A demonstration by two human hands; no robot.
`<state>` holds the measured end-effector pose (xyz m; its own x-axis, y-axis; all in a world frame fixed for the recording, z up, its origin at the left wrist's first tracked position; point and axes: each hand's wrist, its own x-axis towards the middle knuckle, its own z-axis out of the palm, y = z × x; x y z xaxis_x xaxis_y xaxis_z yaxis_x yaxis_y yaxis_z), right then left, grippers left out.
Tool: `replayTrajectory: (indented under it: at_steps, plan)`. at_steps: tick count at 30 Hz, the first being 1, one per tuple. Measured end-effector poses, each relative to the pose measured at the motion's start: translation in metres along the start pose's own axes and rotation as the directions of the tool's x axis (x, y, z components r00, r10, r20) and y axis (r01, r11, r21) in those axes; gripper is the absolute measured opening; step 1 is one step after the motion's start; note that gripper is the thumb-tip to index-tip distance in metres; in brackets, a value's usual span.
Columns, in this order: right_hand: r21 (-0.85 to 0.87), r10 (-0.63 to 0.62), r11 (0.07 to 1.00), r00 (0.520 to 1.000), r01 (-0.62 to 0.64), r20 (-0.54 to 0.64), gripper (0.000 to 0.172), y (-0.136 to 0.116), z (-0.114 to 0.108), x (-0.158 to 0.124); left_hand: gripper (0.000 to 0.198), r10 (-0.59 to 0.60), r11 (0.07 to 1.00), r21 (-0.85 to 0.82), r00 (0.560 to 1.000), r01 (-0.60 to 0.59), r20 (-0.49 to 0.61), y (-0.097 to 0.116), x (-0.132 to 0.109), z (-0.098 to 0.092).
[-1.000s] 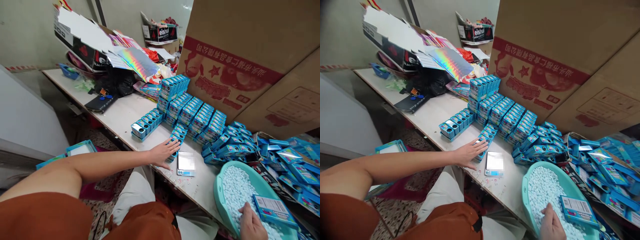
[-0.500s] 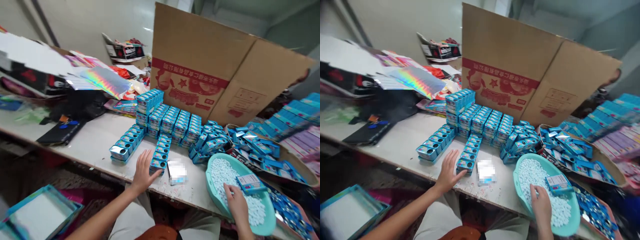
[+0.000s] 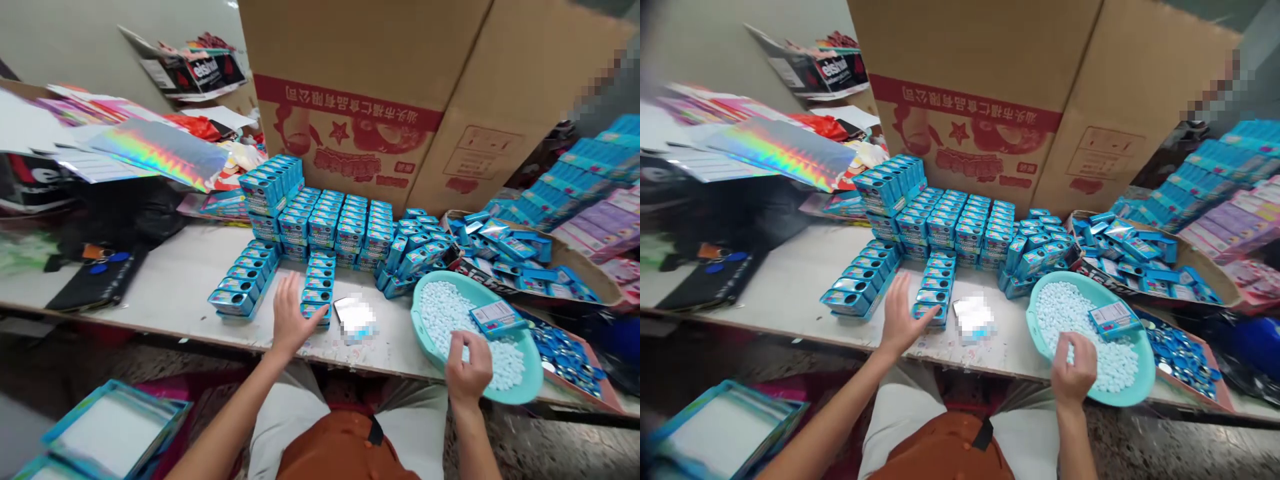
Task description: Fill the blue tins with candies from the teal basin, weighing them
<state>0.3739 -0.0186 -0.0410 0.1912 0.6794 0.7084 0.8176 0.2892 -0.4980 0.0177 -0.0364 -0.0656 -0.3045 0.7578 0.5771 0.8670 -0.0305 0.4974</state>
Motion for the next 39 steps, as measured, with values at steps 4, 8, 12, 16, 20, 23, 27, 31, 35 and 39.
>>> replayTrajectory:
  at_steps: [4,8,12,16,20,23,27,31,35,39]
  plan:
    - [0.407,-0.157,0.911,0.865,-0.059,0.477,0.026,-0.07,0.056,-0.019,0.102,-0.298,0.949,-0.109,0.955,0.295,-0.01,-0.01,-0.058,-0.003]
    - [0.416,-0.039,0.792,0.644,-0.447,0.764,0.043,-0.132,0.14,-0.029,0.111,-0.399,0.896,-0.179,0.913,0.408,0.084,0.003,-0.075,0.018]
    - [0.355,0.069,0.749,0.599,-0.56,0.798,0.049,-0.16,0.2,-0.025,0.111,-0.485,0.842,-0.223,0.871,0.491,0.081,0.011,-0.065,0.041]
    - [0.346,0.081,0.74,0.587,-0.577,0.806,0.051,-0.168,0.22,-0.022,0.105,-0.499,0.836,-0.219,0.863,0.503,0.076,0.004,-0.061,0.047]
    - [0.349,0.086,0.724,0.581,-0.595,0.81,0.052,-0.181,0.225,-0.034,0.097,-0.516,0.834,-0.205,0.856,0.512,0.039,-0.013,-0.065,0.037]
    - [0.381,0.063,0.691,0.577,-0.614,0.815,0.054,-0.196,0.229,-0.047,0.094,-0.519,0.842,-0.176,0.855,0.51,-0.006,-0.031,-0.069,0.025]
    - [0.43,0.034,0.667,0.601,-0.609,0.799,0.056,-0.207,0.23,-0.057,0.093,-0.478,0.868,-0.167,0.878,0.467,-0.028,-0.05,-0.07,0.014]
    - [0.442,0.008,0.638,0.579,-0.63,0.815,0.055,-0.207,0.219,-0.06,0.093,-0.438,0.891,-0.159,0.897,0.426,-0.054,-0.051,-0.075,0.007]
    - [0.408,0.015,0.63,0.535,-0.661,0.845,0.058,-0.209,0.199,-0.071,0.09,-0.428,0.901,-0.134,0.897,0.413,-0.114,-0.045,-0.095,-0.001]
    - [0.395,0.0,0.628,0.507,-0.671,0.862,0.062,-0.222,0.188,-0.082,0.09,-0.45,0.892,-0.127,0.873,0.433,-0.187,-0.046,-0.114,-0.004]
